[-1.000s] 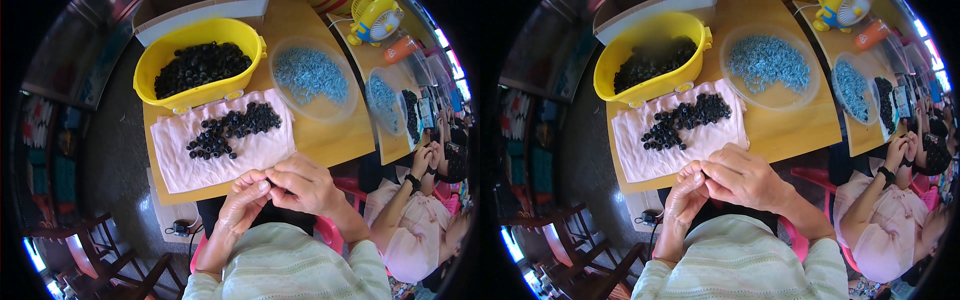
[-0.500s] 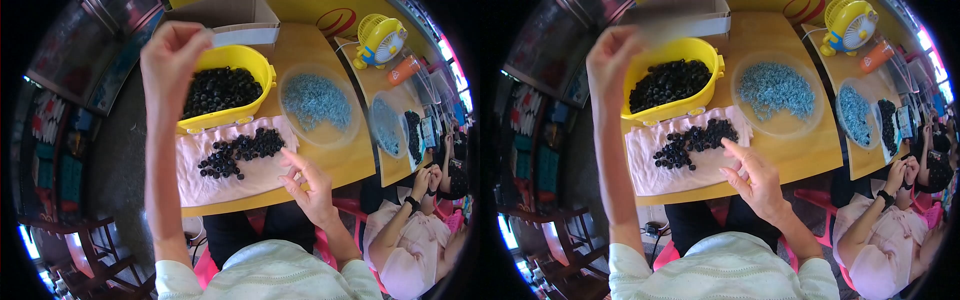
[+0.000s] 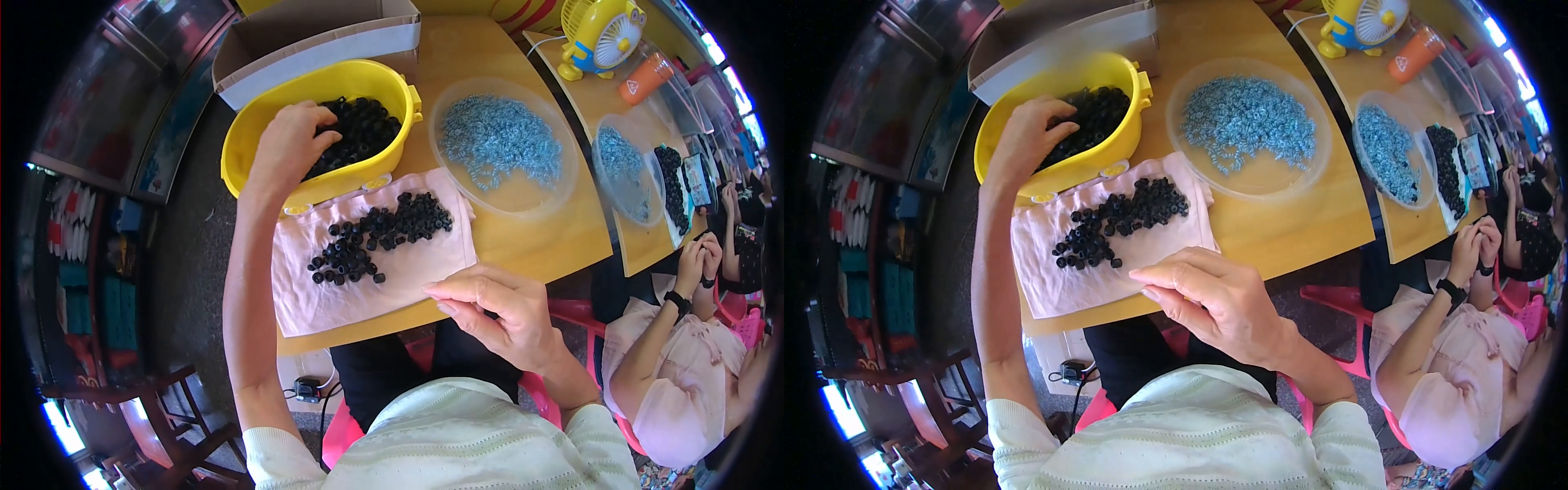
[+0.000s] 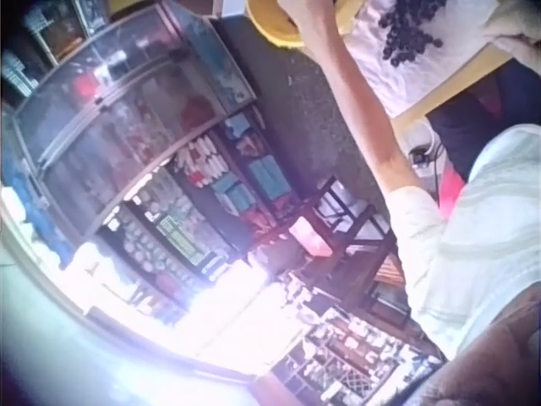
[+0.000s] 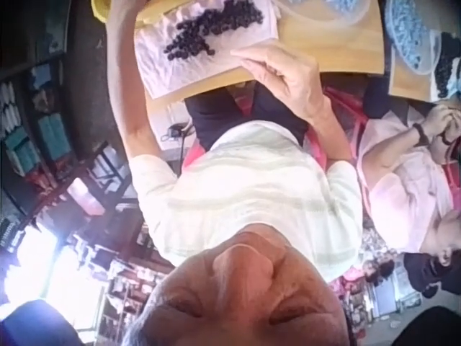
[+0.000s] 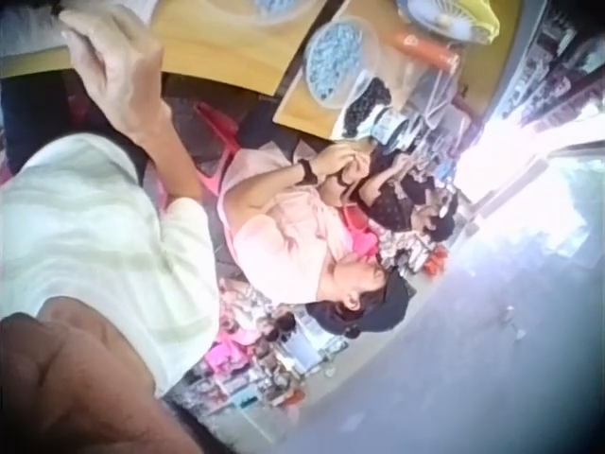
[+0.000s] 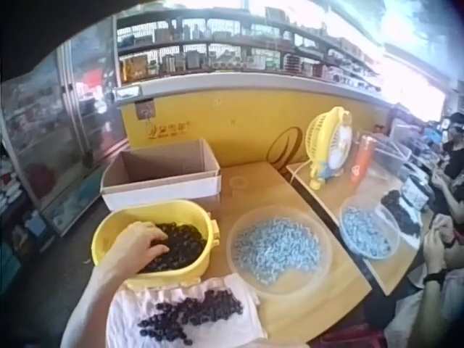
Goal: The person sorts plastic components onto a cloth and assembles small parts by inserting springs into the plastic pieces and fitting the components together by hand.
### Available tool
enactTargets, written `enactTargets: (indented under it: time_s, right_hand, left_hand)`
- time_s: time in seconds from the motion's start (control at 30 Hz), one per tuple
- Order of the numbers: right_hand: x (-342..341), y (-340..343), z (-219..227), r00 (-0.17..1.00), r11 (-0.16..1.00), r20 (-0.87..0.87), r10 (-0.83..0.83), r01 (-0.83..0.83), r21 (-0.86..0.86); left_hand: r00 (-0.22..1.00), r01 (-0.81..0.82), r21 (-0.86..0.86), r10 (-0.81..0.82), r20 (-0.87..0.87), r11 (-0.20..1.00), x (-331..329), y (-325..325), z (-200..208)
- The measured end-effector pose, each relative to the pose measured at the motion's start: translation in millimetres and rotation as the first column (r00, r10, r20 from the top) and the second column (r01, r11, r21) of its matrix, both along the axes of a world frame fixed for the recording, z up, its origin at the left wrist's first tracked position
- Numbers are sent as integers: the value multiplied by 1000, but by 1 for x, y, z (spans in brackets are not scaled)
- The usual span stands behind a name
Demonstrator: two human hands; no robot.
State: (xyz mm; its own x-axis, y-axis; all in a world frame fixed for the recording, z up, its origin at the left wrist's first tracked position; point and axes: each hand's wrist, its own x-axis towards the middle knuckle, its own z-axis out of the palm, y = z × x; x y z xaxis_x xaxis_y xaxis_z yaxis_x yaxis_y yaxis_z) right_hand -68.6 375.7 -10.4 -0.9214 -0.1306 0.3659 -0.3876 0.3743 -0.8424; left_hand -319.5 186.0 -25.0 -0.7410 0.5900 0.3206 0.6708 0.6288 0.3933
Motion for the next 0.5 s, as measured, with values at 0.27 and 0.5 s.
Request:
enactTargets:
  time_s: [0.27,0.5]
  right_hand:
    - [12,5,-32,977,981,164,-137,111,159]
    - [-6,23,-59,916,864,23,-400,369,341]
  left_hand:
    - [992,-64,-94,52,-116,994,11,-7,-2]
    - [972,-208,642,80,223,738,100,2,14]
